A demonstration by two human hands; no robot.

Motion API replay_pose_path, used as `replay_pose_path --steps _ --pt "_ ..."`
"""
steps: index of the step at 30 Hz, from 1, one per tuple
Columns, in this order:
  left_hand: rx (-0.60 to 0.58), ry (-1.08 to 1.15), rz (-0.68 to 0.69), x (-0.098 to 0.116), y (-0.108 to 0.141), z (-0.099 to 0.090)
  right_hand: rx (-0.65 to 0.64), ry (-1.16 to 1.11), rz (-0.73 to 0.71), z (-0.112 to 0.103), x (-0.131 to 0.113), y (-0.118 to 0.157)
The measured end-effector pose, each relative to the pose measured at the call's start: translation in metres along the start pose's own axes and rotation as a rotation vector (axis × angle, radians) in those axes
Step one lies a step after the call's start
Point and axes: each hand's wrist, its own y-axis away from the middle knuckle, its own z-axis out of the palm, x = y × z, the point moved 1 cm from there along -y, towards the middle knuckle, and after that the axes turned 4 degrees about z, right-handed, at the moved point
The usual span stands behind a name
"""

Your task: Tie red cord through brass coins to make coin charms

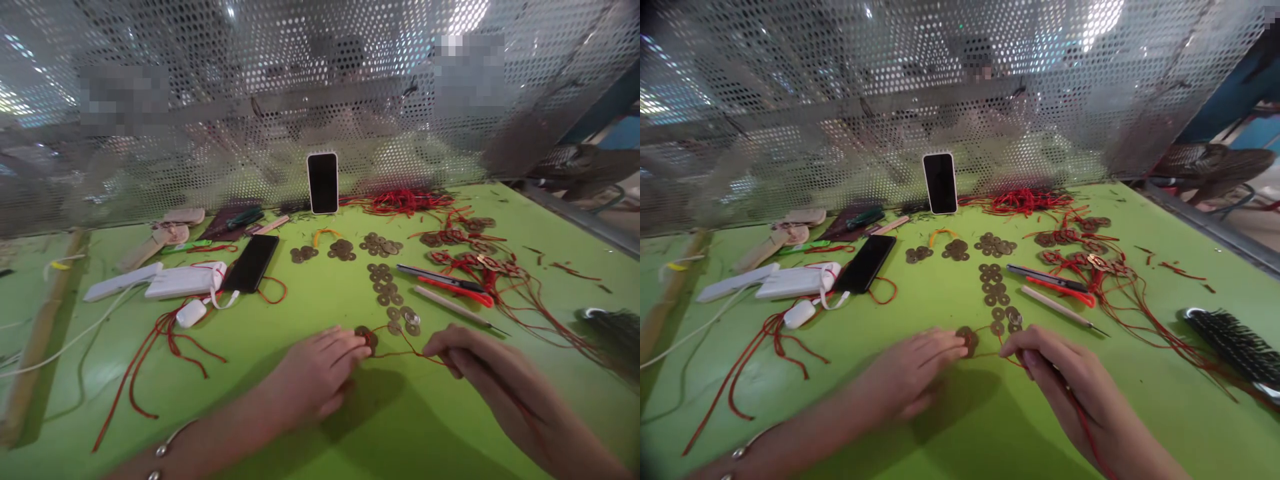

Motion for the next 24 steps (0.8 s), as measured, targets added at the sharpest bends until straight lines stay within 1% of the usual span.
replay_pose_path --steps 2,4,6,8,10,11,12,15,17,18,20,24 --pt "0.0 0.004 0.013 0.002 0.002 0.009 0.028 0.021 -0.005 -0.001 0.0 0.0" --pt "0.016 0.003 0.008 0.0 0.004 0.012 0.052 0.04 -0.009 -0.002 -0.001 -0.001" --pt "0.032 0.013 -0.009 -0.006 0.003 0.009 0.065 0.045 -0.009 -0.003 -0.001 -0.002" --pt "0.059 -0.014 -0.096 -0.02 -0.005 0.001 0.065 0.034 -0.014 -0.002 -0.002 -0.003" --pt "0.106 -0.12 -0.271 -0.047 -0.022 -0.01 0.063 0.017 -0.026 -0.002 -0.002 -0.004" --pt "0.149 -0.209 -0.373 -0.065 -0.034 -0.017 0.065 0.009 -0.034 -0.001 -0.002 -0.005" --pt "0.184 -0.253 -0.446 -0.085 -0.046 -0.023 0.065 0.005 -0.038 0.0 -0.002 -0.005" --pt "0.289 -0.329 -0.589 -0.148 -0.087 -0.038 0.065 0.007 -0.04 0.002 -0.001 -0.007" --pt "0.363 -0.35 -0.652 -0.181 -0.109 -0.046 0.051 0.007 -0.042 0.003 -0.001 -0.008" --pt "0.401 -0.353 -0.677 -0.193 -0.117 -0.048 0.044 0.007 -0.04 0.003 -0.001 -0.009" --pt "0.469 -0.342 -0.716 -0.211 -0.128 -0.051 0.036 0.008 -0.039 0.004 -0.002 -0.01" --pt "0.604 -0.279 -0.765 -0.229 -0.134 -0.048 0.051 0.0 -0.048 0.003 -0.004 -0.012"
